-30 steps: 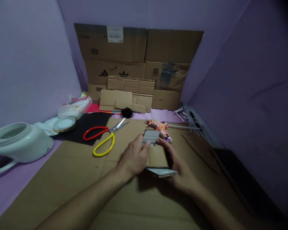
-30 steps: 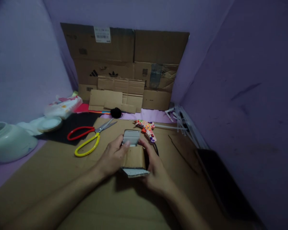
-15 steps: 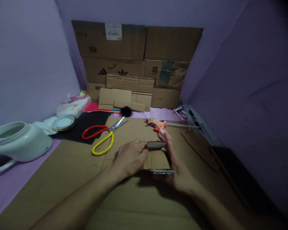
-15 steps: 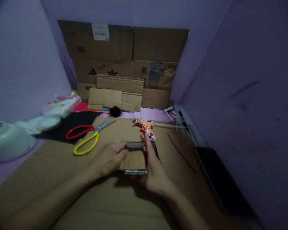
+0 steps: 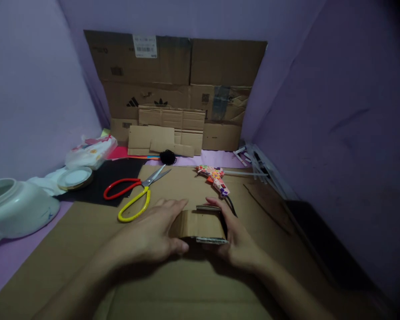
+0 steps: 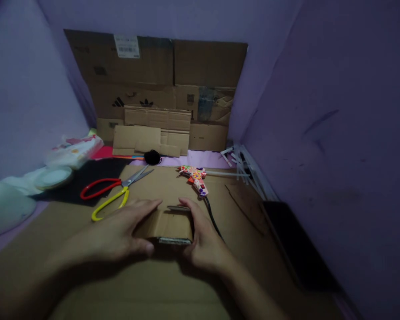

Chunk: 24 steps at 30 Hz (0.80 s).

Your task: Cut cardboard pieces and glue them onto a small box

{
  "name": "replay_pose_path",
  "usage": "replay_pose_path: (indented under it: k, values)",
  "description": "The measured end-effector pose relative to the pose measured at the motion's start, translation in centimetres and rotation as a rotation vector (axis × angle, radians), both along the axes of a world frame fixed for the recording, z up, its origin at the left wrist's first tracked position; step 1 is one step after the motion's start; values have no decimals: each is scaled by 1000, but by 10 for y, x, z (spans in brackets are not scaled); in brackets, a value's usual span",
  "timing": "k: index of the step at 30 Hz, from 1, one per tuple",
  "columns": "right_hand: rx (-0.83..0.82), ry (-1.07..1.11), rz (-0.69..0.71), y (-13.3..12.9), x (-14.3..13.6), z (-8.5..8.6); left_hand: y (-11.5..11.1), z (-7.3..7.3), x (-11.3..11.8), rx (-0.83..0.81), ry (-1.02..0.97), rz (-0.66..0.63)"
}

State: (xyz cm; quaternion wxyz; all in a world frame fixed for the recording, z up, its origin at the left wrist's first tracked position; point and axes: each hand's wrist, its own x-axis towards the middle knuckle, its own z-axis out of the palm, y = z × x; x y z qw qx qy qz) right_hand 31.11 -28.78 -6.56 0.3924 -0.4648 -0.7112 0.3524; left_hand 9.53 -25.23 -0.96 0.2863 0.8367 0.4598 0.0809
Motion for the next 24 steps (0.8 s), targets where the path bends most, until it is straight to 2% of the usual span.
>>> replay_pose_path:
  k: [3,5,10,12,14,15,19,21,24]
  values:
    - [-35,9,-29,0,1,-1,2,1,-2,-34,-69,-15]
    - [-15,9,-29,0,3,-3,2,-3,4,-92,-137,24]
    - [-14,1,-15,-1,4,-8,-3,-15,25,-419,-545,80]
    - [-6,-24,-14,0,3,-7,-5,-17,27,-375,-625,17]
    - [1,-5,3,0,2,-6,-6,-16,26,-266,-602,-43]
    - [-2,19,9,1,1,-5,-6,-16,24,-273,-592,-60]
    - [-42,96,-28,2,-1,-2,-7,-17,28,-580,-671,-59]
    - [-46,115,-39,2,-1,-1,-9,-21,35,-499,-691,-38]
    - [-56,137,-26,1,0,-1,-10,-30,43,-227,-620,10]
